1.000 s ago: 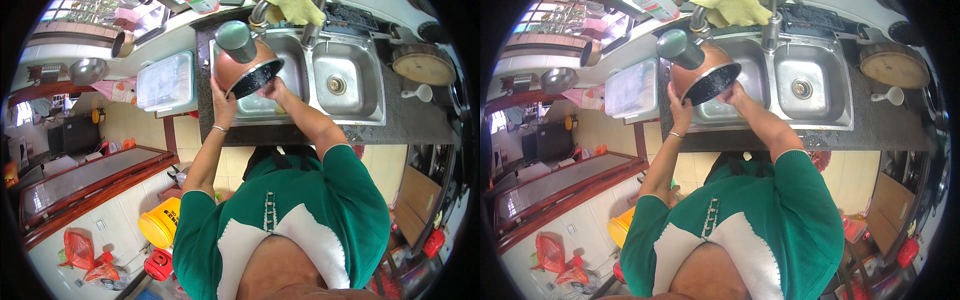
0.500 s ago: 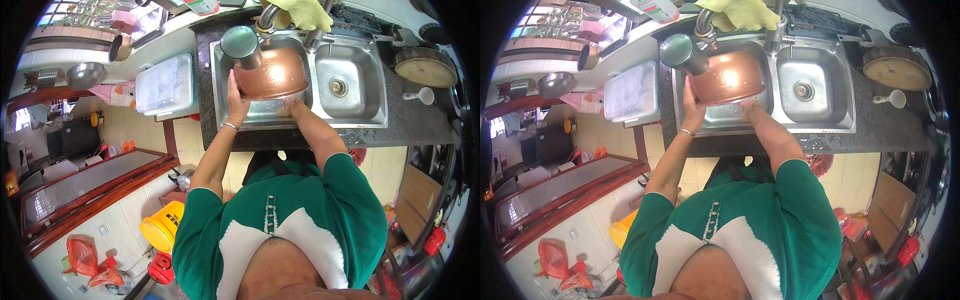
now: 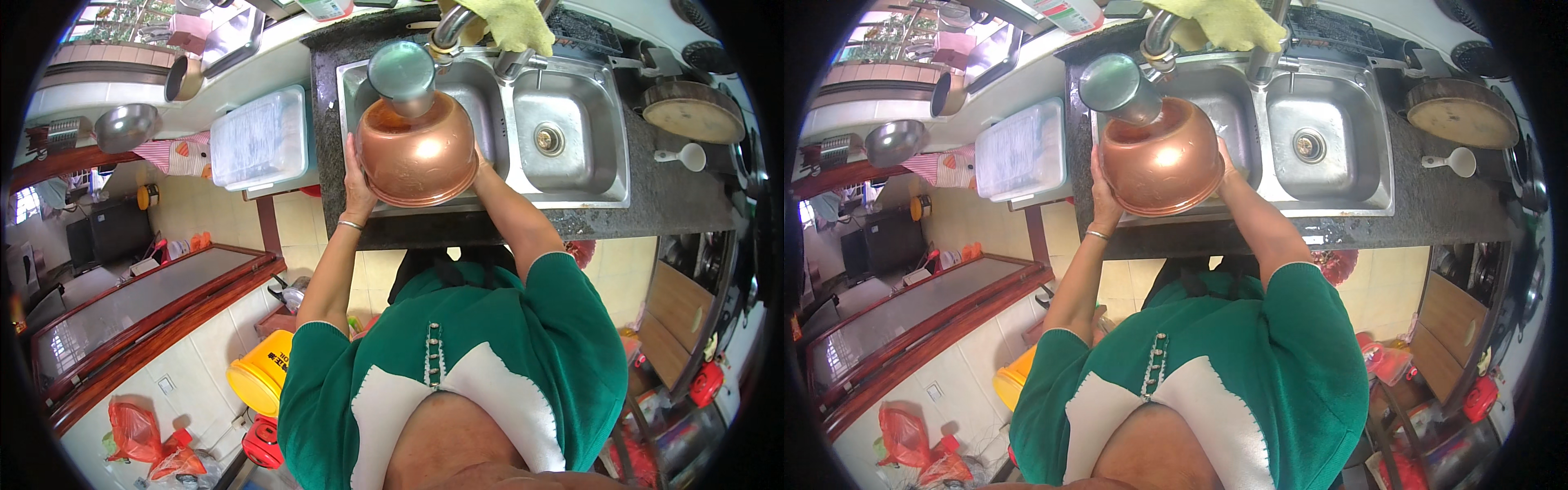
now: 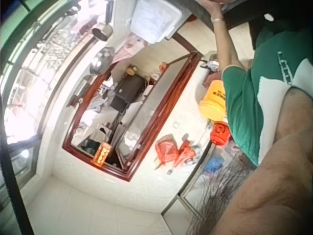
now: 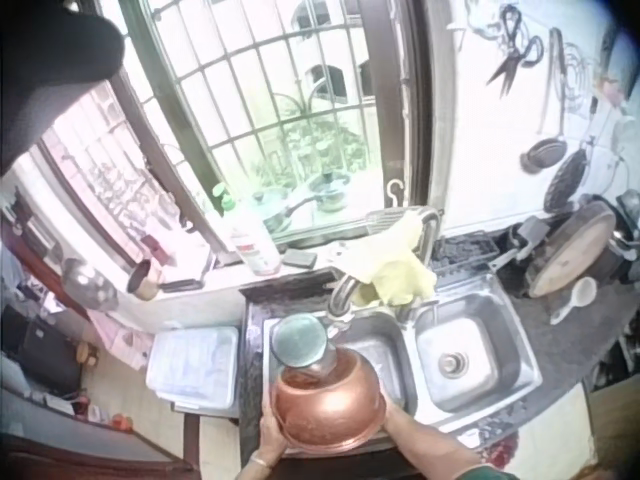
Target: The person washes a ladle and a rice cooker pot in a sink using a sponge, wipes the pot with a cloth, and then places the pot inside a rice cooker base.
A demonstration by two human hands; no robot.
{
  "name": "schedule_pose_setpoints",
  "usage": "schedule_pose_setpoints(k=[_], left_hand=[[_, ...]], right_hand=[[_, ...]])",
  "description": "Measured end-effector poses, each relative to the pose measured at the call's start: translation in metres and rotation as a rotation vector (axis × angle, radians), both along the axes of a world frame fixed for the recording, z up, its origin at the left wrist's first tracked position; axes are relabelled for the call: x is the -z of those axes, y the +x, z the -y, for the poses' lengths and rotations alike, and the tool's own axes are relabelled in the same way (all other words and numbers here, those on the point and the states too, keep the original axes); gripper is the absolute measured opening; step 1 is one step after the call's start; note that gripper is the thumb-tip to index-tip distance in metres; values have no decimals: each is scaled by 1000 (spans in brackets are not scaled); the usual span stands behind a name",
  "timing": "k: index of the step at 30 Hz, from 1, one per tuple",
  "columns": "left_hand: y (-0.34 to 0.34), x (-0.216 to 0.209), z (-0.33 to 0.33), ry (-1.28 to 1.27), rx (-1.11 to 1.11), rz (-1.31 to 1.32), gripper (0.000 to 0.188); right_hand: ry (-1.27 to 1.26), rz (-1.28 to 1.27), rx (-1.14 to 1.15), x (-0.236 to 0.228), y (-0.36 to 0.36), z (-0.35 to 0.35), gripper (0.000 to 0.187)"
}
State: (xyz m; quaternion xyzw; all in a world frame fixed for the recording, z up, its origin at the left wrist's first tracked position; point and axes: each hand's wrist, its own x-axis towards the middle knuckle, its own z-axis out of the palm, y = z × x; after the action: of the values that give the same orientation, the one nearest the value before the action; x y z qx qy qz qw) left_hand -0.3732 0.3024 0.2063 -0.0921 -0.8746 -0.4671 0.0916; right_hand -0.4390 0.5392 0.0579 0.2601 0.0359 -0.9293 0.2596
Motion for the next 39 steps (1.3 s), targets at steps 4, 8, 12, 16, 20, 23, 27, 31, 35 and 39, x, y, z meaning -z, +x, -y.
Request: schedule_pose_setpoints(k=[4, 8, 12, 16, 20, 23, 27, 31, 35, 39], left_hand=[[0, 22, 7, -66, -10, 39, 60], [5, 30, 9, 75, -106, 28, 54], [15, 22, 20, 134, -101, -110, 44], [12, 26, 39, 575, -239, 126, 34], [14, -7, 43, 994, -549, 467, 35], [39, 31, 67, 841, -311, 159, 34], [48, 52, 91, 571, -347, 64, 31], [55, 46, 79, 456, -356, -58, 27], [59, 32, 69, 310, -368, -192, 30], [61, 16, 61, 236, -355, -217, 37]], right_hand=[[18, -10, -140, 6, 15, -8, 39], [193, -82, -332, 9, 18, -25, 38], [777, -226, -486, -20, 17, -28, 30], [1751, -801, -997, 36, 27, -53, 25], [2054, -1241, -1485, 22, 58, -50, 26], [2253, -1289, -1328, 23, 64, -41, 27], [1683, -765, -1076, 35, 23, -31, 29], [1083, -232, -533, 19, -2, -9, 31], [682, -279, -492, -13, -11, 3, 34], [647, -293, -387, -11, -7, 20, 38]])
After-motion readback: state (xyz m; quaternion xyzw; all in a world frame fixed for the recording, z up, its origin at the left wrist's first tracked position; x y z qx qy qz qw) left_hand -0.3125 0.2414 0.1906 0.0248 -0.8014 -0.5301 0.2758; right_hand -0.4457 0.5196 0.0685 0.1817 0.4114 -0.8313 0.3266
